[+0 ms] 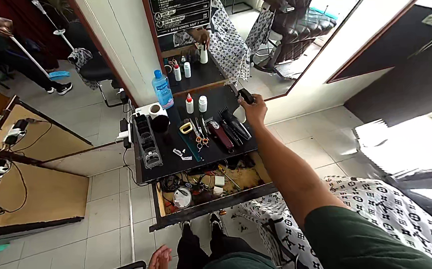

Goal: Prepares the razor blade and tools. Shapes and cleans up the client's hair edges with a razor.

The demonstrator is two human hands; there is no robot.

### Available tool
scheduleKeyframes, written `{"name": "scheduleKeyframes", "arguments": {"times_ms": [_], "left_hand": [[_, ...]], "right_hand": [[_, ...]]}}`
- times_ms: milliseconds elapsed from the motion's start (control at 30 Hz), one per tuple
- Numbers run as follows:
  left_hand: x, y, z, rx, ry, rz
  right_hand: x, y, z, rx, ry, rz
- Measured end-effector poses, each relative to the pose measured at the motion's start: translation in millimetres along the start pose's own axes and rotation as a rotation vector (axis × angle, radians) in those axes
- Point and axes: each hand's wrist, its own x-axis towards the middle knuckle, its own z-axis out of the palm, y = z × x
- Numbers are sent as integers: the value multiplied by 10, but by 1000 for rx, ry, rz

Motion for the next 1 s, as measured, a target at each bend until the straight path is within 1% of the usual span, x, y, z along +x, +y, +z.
{"name": "scheduleKeyframes", "arguments": {"times_ms": [67,100,133,167,233,267,300,367,433,533,600,667,733,800,833,867,933,1000], "left_hand": [[437,289,202,24,-61,246],[704,483,344,62,-79,378],[971,729,484,123,-103,491],[1229,1017,617,208,-147,590],[1735,1598,878,444,-253,741],[1980,1854,1021,569,-291,782],[2222,2069,1164,677,-310,808],[2629,2389,1404,864,-346,756],[2913,2519,1564,971,-368,666],[3098,2566,1657,1096,-406,590],[3172,2574,1688,1204,-391,622],[3246,2556,1731,1299,-332,711],[3268,2535,1748,1337,-285,780],[3225,2580,1717,1297,-265,814],[3187,2606,1675,1208,-261,840],[3127,2638,1612,1063,-262,866],[2974,2688,1449,652,-291,852],[2811,2655,1268,175,-387,724]], "right_hand": [[-367,-37,-63,77,76,-134],[-613,-95,-72,34,44,-201],[-839,-141,-10,-48,-44,-238],[-1029,-223,93,-146,-209,-229],[-1201,-415,386,-430,-574,-114],[-1224,-520,521,-577,-686,-35],[-1228,-614,626,-672,-745,55],[-1230,-737,757,-732,-771,191],[-1261,-787,808,-714,-774,259],[-1269,-779,843,-690,-779,261],[-1246,-766,863,-667,-777,261],[-1237,-744,893,-656,-767,262],[-1255,-731,929,-673,-765,255],[-1244,-725,955,-667,-756,246],[-1220,-716,960,-623,-737,258],[-1180,-696,964,-548,-706,280],[-1091,-609,968,-299,-609,333],[-1114,-590,892,44,-517,459]]}}
